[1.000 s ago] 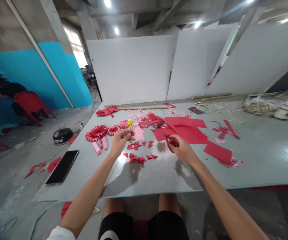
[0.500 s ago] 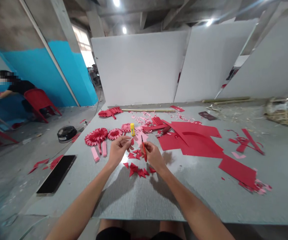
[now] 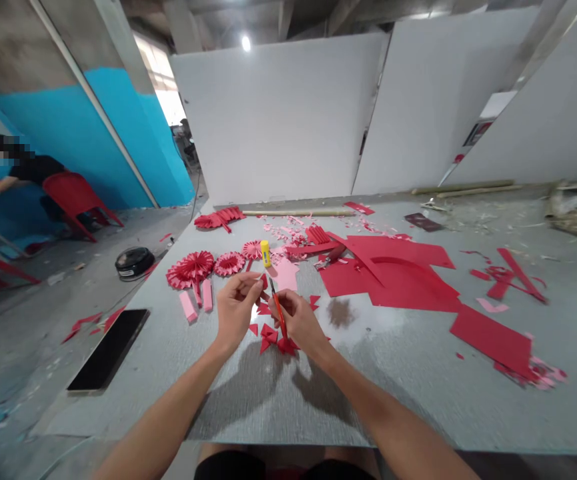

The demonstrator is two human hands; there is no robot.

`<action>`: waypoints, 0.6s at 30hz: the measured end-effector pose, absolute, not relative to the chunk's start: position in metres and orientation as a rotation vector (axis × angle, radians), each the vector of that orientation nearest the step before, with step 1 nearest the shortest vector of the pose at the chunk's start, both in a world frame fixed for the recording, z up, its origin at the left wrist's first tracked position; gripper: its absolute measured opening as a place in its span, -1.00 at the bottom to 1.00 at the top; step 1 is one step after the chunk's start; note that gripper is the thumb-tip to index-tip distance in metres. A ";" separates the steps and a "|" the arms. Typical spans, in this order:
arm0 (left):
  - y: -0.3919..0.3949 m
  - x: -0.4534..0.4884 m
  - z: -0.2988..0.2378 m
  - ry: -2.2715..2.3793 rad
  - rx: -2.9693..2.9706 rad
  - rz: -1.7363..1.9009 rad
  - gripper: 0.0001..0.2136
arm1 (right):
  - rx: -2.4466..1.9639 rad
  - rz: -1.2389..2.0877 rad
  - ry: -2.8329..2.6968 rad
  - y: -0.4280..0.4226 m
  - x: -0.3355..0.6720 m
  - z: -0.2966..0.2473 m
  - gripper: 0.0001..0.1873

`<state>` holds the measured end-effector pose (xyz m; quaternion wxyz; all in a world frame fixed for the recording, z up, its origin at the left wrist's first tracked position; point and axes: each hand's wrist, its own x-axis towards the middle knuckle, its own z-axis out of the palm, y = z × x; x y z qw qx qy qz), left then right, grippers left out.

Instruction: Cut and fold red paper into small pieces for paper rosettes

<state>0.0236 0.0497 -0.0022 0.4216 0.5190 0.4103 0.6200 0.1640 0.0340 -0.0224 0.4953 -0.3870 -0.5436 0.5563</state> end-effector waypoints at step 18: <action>0.047 0.024 -0.004 1.156 1.369 1.545 -0.76 | -0.971 1.327 -1.386 0.032 0.164 -0.020 -0.58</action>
